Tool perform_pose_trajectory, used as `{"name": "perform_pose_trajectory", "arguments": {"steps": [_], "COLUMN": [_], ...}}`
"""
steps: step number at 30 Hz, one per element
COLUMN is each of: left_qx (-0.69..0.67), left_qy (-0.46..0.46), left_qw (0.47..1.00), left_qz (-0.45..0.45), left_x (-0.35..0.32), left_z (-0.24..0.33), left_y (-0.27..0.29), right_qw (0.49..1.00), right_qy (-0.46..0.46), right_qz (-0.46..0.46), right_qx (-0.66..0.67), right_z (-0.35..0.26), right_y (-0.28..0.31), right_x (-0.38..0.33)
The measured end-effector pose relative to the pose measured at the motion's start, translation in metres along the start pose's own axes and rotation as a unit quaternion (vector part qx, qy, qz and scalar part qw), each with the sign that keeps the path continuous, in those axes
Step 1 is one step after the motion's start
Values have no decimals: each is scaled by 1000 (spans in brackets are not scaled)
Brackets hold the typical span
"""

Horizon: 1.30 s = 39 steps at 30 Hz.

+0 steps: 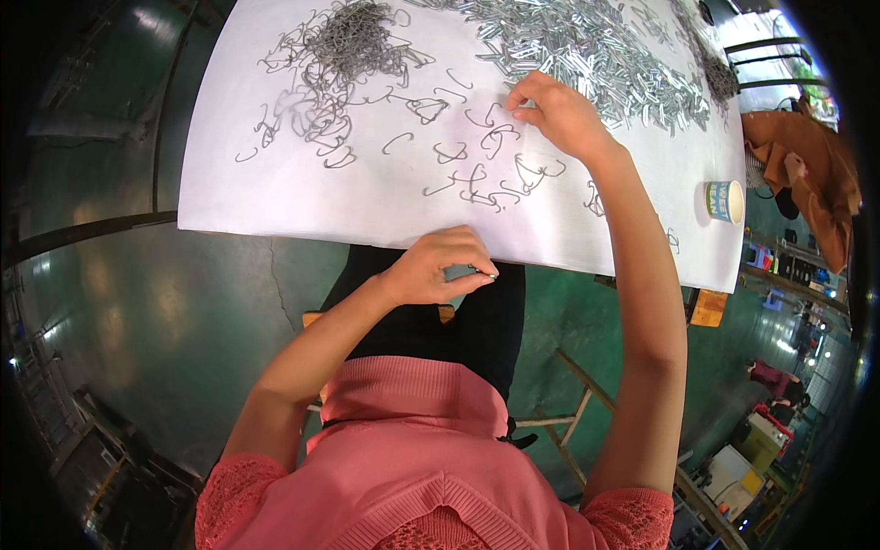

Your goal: The person sits at a table and repeatedly picks up small metal hooks and cylindrical metal pieces, joining them by hand. They place the assembled units onto a wooden rack nearby. The process is repetitive, with the person handling items one at a time.

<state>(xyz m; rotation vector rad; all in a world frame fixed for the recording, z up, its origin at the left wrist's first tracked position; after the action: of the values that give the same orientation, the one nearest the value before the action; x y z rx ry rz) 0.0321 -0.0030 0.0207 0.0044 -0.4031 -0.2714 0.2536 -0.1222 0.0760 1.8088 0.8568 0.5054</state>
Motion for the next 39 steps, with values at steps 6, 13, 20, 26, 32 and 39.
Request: {"name": "perform_pose_trajectory", "arguments": {"steps": [6,13,20,26,32,39], "left_qx": [0,-6,-7,-8,0,42], "left_qy": [9,3,5,7,11,17], "left_qw": [1000,1000,1000,1000,1000,999], "left_qz": [-4,-1,-4,-11,2,-22], "left_x": [0,1,1,2,0,5], "left_z": [1,2,1,4,-1,1], "left_y": [1,1,1,3,0,-2], "right_qw": [998,998,998,995,938,812], "right_qy": [-37,-35,-6,-41,-191,-497], "right_qz": [-49,-46,-39,85,230,297], "right_qx": [6,-12,-49,34,173,74], "right_z": [-1,1,-1,-1,37,173], "right_y": [-12,-16,-24,-27,-7,14], "right_x": [-3,0,-12,-33,-85,-268]}}
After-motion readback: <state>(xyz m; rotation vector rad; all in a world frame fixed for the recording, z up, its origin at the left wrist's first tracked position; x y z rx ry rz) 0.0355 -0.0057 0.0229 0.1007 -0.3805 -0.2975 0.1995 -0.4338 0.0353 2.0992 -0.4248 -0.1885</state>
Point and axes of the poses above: each hand's wrist, its own x-axis towards the middle knuckle, its own y-axis out of the back of the hand, z = x × y, the point moved 2 cm from there along x, towards the middle knuckle, and after that the axes turned 3 degrees about -y, right-handed, at the moved point
